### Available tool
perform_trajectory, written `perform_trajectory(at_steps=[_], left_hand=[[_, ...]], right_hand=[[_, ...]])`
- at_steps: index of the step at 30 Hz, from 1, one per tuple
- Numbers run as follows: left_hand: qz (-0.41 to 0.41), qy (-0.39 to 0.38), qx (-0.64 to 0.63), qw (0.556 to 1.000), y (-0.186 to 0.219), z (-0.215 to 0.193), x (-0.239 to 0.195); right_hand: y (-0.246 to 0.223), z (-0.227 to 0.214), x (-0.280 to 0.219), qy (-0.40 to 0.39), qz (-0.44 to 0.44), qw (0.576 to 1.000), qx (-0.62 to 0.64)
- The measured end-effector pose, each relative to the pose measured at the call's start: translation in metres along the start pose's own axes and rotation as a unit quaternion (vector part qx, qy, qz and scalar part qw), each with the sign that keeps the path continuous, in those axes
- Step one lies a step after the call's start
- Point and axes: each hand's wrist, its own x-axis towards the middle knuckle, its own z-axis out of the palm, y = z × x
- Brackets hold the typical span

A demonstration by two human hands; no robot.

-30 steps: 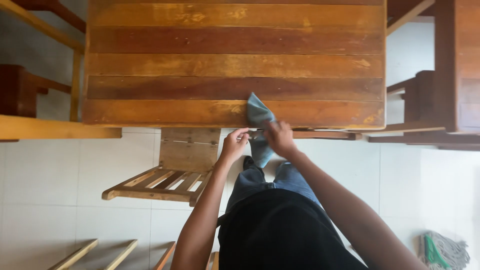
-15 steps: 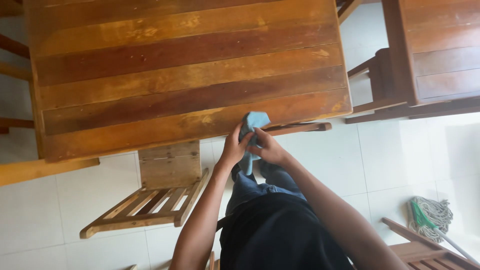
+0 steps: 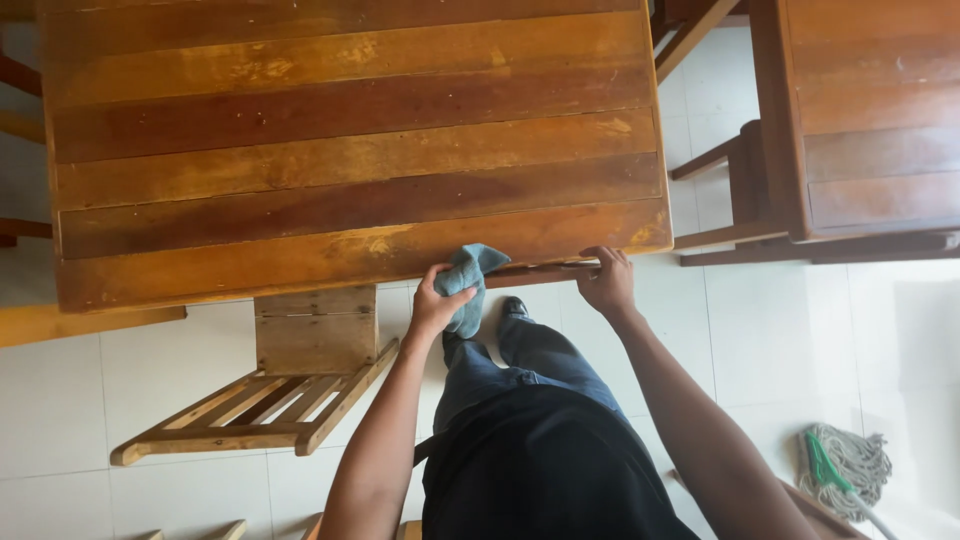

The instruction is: Organize placemats and wipe down wooden tables and chairs using a cloth.

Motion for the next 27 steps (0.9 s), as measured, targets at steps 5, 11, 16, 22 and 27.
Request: perform_trajectory(at_steps=[5, 11, 16, 22, 27], left_hand=[[0.064, -0.023, 0.034, 0.997, -0.004, -0.009, -0.001], [0.074, -0.011, 0.168, 0.983, -0.007, -0.001, -0.002], [0.028, 0.075, 0.163, 0.983, -0.007, 0.015, -0.003], [0.031, 0.156, 0.151, 0.976, -0.010, 0.024, -0.001], [0.073, 0.163, 0.150, 0.972, 0.000, 0.025, -0.004]], right_hand=[[0.009, -0.005, 0.017, -0.123, 0.088, 0.988, -0.014], [0.108, 0.029, 0.007, -0.217, 0.151, 0.942, 0.207], [0.086, 0.012, -0.002, -0.231, 0.124, 0.951, 0.166], [0.081, 0.027, -0.002, -0.152, 0.133, 0.957, 0.210], [0.079, 0.025, 0.000, -0.124, 0.155, 0.951, 0.235]])
